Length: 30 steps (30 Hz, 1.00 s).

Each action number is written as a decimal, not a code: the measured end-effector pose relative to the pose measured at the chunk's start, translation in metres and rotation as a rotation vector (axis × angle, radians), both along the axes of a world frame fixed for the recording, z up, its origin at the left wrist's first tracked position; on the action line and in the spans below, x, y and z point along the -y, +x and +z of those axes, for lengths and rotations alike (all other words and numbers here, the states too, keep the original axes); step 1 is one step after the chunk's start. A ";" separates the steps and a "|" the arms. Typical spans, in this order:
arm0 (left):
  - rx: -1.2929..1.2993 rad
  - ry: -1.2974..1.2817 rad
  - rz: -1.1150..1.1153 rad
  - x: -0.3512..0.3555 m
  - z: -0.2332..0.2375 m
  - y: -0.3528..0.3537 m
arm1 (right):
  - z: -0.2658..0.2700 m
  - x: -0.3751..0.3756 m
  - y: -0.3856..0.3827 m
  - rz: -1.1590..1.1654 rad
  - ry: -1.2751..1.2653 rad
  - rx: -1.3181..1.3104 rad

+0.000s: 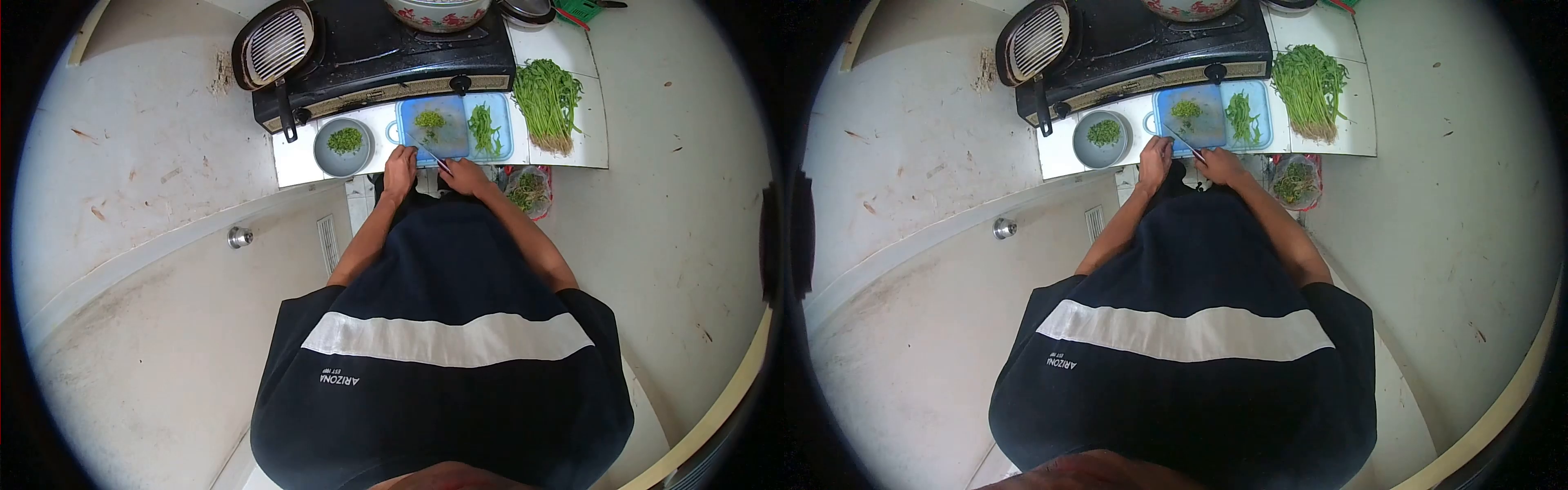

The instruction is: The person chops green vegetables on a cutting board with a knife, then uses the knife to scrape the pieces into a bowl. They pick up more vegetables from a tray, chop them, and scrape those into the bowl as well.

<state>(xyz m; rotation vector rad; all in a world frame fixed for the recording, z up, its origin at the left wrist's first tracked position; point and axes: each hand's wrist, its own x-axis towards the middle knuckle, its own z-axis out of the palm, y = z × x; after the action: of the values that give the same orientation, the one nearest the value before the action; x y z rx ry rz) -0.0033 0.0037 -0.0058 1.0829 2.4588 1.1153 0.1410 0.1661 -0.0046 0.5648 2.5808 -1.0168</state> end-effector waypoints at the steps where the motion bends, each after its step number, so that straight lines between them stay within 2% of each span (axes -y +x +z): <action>1: -0.015 0.013 -0.010 0.001 -0.001 -0.001 | -0.003 0.000 0.001 0.011 0.011 -0.010; 14: -0.022 0.001 -0.013 -0.001 0.004 0.001 | 0.000 0.003 -0.010 0.097 0.074 -0.002; 24: 0.002 0.002 -0.005 0.001 0.001 -0.002 | -0.003 -0.002 0.003 0.024 0.050 0.014; 26: 0.052 -0.039 0.048 -0.002 0.006 -0.001 | -0.002 -0.002 0.004 0.021 0.042 -0.077; 30: 0.022 0.001 -0.005 0.001 0.000 -0.002 | -0.009 -0.001 0.005 0.035 0.034 -0.083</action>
<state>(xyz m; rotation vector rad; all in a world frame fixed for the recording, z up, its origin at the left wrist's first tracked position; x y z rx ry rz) -0.0050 0.0026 -0.0054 1.0714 2.4377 1.1212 0.1463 0.1669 -0.0137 0.4946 2.6757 -1.0067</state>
